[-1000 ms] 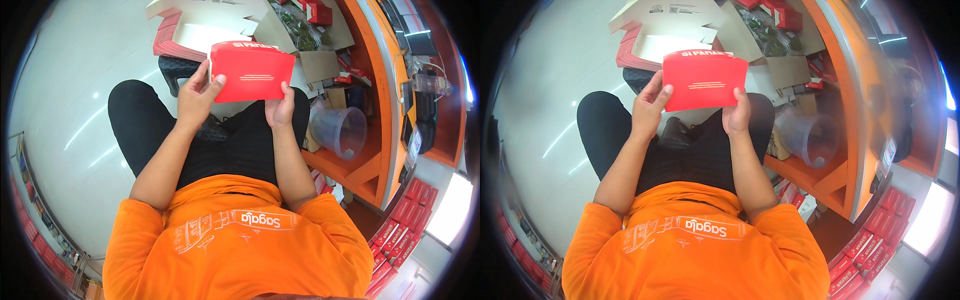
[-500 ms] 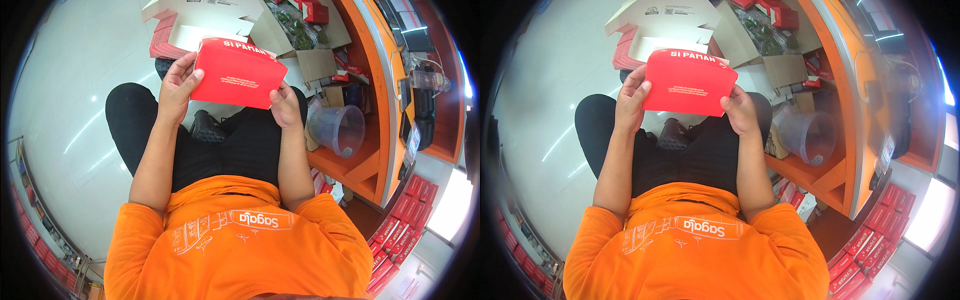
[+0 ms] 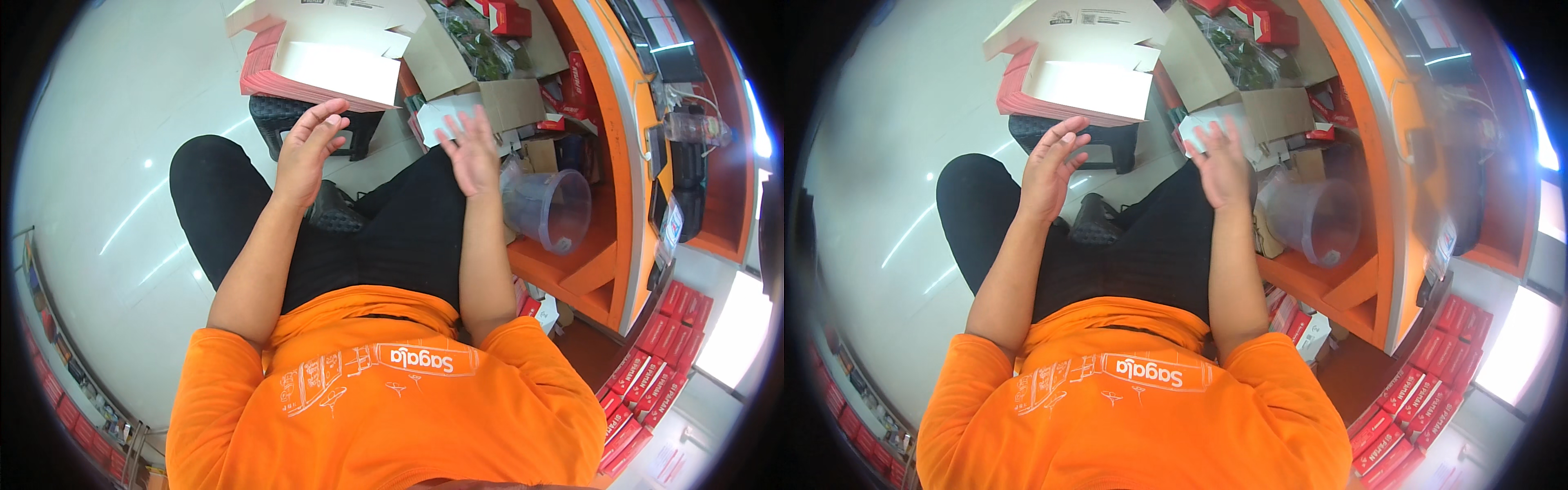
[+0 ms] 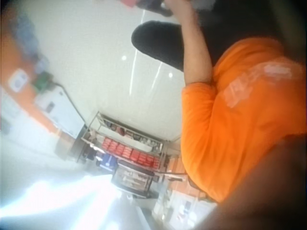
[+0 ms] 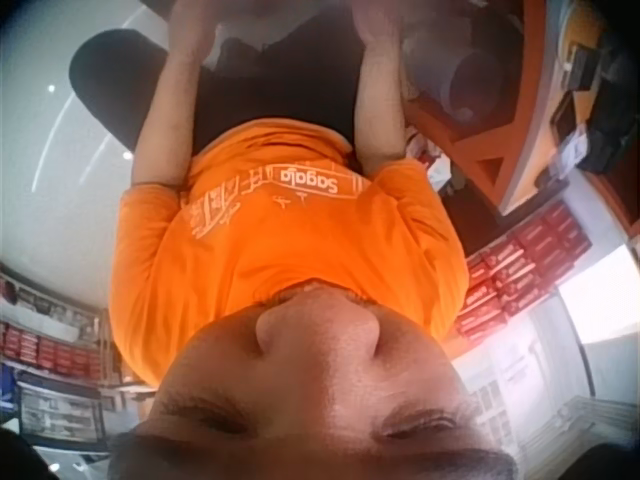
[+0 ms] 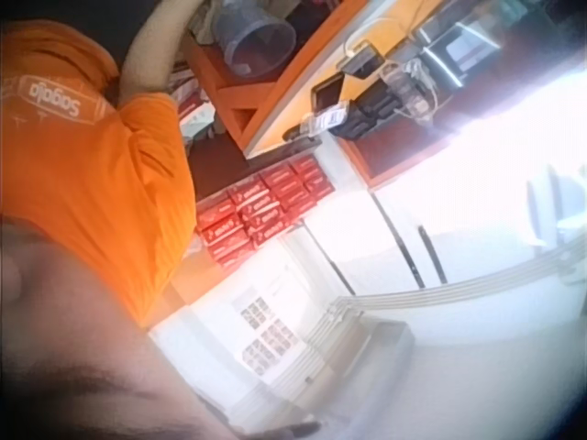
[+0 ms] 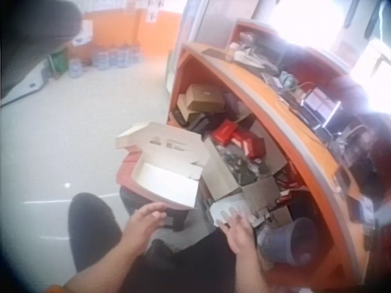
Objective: The person sits on the floor and repeatedly folds flat red and white cardboard pieces into small rectangular boxes. They fold the side flaps and tuck the tabs to form the box structure, then place the finished boxes into a stack on a small stool.
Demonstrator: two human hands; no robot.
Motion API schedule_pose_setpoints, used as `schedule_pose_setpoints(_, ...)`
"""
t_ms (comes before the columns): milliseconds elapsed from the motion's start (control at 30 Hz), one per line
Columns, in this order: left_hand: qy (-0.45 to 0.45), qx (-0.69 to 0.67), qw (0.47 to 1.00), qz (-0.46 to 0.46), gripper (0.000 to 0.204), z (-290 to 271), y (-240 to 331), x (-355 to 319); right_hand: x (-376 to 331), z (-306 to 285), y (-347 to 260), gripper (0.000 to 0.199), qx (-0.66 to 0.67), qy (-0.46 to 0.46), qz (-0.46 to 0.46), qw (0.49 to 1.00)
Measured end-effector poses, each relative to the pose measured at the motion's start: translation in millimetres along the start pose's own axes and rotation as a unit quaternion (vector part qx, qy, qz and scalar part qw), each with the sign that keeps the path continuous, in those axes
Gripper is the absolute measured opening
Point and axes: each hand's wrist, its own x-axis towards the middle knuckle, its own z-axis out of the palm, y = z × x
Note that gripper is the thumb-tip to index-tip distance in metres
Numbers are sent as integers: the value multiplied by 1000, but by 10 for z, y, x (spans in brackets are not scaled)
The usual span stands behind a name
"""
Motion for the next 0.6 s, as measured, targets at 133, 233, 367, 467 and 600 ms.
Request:
schedule_pose_setpoints(133, 50, 21, 999, 6, 33, -87, -66, 37, 18, 561, 262, 62, -386, -47, -84, 917)
schedule_pose_setpoints(233, 85, 43, 995, 8, 30, -157, -105, 80, 99, 835, 229, 50, -545, -73, -225, 804)
schedule_pose_setpoints(367, 114, 32, 993, 8, 26, -165, -127, 132, 354, 927, 442, 31, -613, -120, -247, 740)
schedule_pose_setpoints(467, 119, 26, 993, 0, 25, -163, -121, 132, 415, 979, 563, 16, -616, -99, -230, 747)
schedule_pose_setpoints(600, 118, 30, 992, -14, 29, -231, -135, 133, 418, 1026, 502, 7, -586, -73, -266, 762)
